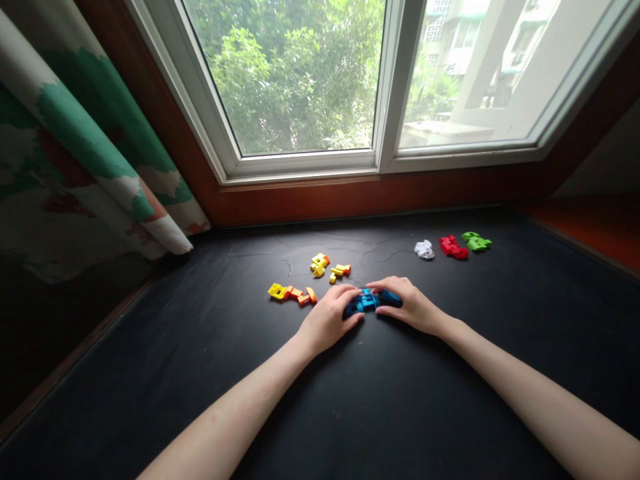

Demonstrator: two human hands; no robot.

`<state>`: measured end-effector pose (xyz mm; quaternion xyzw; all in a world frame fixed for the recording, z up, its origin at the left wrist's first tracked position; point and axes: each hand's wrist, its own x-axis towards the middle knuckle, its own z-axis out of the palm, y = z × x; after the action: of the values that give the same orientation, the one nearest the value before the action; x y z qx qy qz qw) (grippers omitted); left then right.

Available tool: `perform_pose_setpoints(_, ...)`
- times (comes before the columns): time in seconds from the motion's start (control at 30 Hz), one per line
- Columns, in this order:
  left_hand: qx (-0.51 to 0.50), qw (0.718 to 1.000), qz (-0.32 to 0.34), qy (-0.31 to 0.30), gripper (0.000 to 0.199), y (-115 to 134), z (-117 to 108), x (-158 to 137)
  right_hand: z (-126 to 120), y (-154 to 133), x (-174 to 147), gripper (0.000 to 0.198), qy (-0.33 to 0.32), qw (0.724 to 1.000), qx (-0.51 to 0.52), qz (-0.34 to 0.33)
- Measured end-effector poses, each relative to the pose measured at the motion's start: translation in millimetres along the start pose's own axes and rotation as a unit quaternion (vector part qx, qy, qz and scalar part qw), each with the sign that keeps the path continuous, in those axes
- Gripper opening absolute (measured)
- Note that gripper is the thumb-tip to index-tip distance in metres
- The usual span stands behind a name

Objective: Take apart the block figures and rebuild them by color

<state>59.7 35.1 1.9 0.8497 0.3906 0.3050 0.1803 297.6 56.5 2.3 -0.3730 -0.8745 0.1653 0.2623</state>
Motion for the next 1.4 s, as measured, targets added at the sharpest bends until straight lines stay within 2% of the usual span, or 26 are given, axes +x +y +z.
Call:
perform_pose_setpoints(0.27, -0.006, 1.000, -0.001, -0.024, 0.046, 1, -1, 1, 1, 0, 1, 0.041, -0.006, 1.000, 0.001, -0.007)
perform_pose_setpoints(0.4, -0.010, 1.000, -0.011, -0.016, 0.048, 2, -1, 1, 0, -1, 1, 0.038, -0.009, 1.000, 0.005, 0.000)
perform_pose_setpoints(0.53, 0.016, 0.999, -0.034, 0.006, 0.035, 7, -4, 1, 1, 0, 2, 0.038, -0.004, 1.000, 0.005, -0.003)
perform_pose_setpoints(0.63, 0.045, 0.998, -0.035, -0.001, 0.025, 10, -5, 2, 1, 0, 1, 0.037, -0.002, 1.000, 0.001, -0.009)
perform_pose_setpoints(0.87, 0.014, 1.000, -0.015, -0.006, 0.046, 7, -4, 1, 1, 0, 1, 0.038, -0.001, 1.000, -0.006, -0.015)
perform_pose_setpoints(1.1, 0.020, 1.000, -0.009, -0.011, 0.039, 8, -4, 2, 1, -1, 1, 0.038, -0.004, 1.000, 0.003, -0.015)
perform_pose_setpoints(1.3, 0.114, 0.993, -0.021, -0.019, 0.021, 13, -7, -1, -1, -3, 1, 0.040, 0.002, 1.000, 0.009, -0.014)
perform_pose_setpoints(1.4, 0.120, 0.992, -0.012, -0.025, 0.016, 12, -9, -4, -2, -2, 1, 0.040, -0.006, 1.000, 0.014, -0.014)
